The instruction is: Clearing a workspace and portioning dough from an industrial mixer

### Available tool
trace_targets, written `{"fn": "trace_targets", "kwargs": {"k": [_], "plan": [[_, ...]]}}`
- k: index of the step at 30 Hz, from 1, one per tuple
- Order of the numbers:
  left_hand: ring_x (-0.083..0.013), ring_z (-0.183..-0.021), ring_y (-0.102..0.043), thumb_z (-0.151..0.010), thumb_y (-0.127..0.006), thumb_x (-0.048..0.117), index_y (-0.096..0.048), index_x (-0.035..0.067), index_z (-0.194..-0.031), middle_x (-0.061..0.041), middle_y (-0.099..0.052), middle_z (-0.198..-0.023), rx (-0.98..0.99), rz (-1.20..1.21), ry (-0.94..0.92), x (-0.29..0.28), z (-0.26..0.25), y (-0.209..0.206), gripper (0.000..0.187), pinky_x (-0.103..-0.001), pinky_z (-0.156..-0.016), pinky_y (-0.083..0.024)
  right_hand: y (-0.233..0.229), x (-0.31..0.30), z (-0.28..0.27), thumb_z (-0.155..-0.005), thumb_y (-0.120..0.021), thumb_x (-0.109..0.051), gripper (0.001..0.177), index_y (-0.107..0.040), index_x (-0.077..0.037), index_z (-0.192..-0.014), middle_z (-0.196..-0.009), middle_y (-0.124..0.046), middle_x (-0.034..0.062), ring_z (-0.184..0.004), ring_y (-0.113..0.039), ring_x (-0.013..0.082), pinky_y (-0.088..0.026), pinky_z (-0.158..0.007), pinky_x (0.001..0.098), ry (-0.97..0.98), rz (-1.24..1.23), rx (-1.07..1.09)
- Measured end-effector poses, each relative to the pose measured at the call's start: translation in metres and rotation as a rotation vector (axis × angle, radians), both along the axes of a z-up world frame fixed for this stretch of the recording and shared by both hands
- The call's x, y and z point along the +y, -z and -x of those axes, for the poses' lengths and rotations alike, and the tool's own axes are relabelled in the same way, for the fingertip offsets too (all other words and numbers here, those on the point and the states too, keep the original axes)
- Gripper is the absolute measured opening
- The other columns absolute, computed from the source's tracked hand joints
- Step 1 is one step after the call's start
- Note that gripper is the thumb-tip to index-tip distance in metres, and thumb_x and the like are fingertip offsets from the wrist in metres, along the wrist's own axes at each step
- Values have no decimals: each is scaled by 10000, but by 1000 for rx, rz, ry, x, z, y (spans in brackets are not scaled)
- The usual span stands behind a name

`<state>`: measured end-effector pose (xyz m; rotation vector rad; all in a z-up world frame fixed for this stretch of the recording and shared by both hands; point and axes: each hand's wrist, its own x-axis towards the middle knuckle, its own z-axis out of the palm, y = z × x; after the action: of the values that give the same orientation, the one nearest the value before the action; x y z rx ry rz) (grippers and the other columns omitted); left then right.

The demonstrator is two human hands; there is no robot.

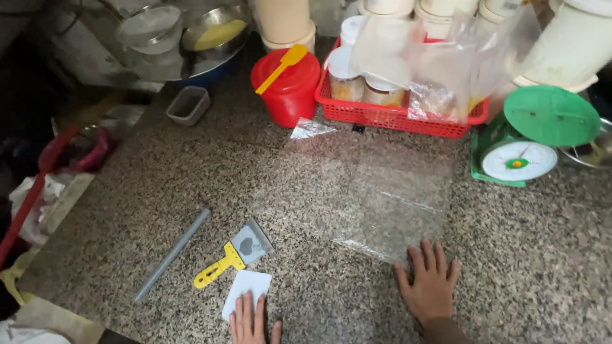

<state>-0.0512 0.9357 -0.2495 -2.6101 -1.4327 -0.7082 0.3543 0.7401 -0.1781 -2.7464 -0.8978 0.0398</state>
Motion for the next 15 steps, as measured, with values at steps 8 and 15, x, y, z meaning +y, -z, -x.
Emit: {"fn": "trace_targets", "kwargs": {"k": [8,15], "plan": [[-376,-1657,-546,-961,-586,699,-706,285,-1549,-77,-591,-1761,-178,-105,78,4,-38,-2,729,-597,-1278,-452,13,-33,48,-987,-510,-776,704,-696,-347,-1512,-1612,-673,34,-1441,-616,323,-431,-1219,609,-121,37,-271],[-436,-1687,-267,-1138,-568,443,-507,78,-1690,-219,-390,-1803,-41,404,709,-48,-187,-84,665,-600,-1350,-179,83,-90,117,-917,-468,-944,765,-702,-323,-1295,-1016,-682,10,-877,-700,304,-601,-713,553,-332,-16,-206]]}}
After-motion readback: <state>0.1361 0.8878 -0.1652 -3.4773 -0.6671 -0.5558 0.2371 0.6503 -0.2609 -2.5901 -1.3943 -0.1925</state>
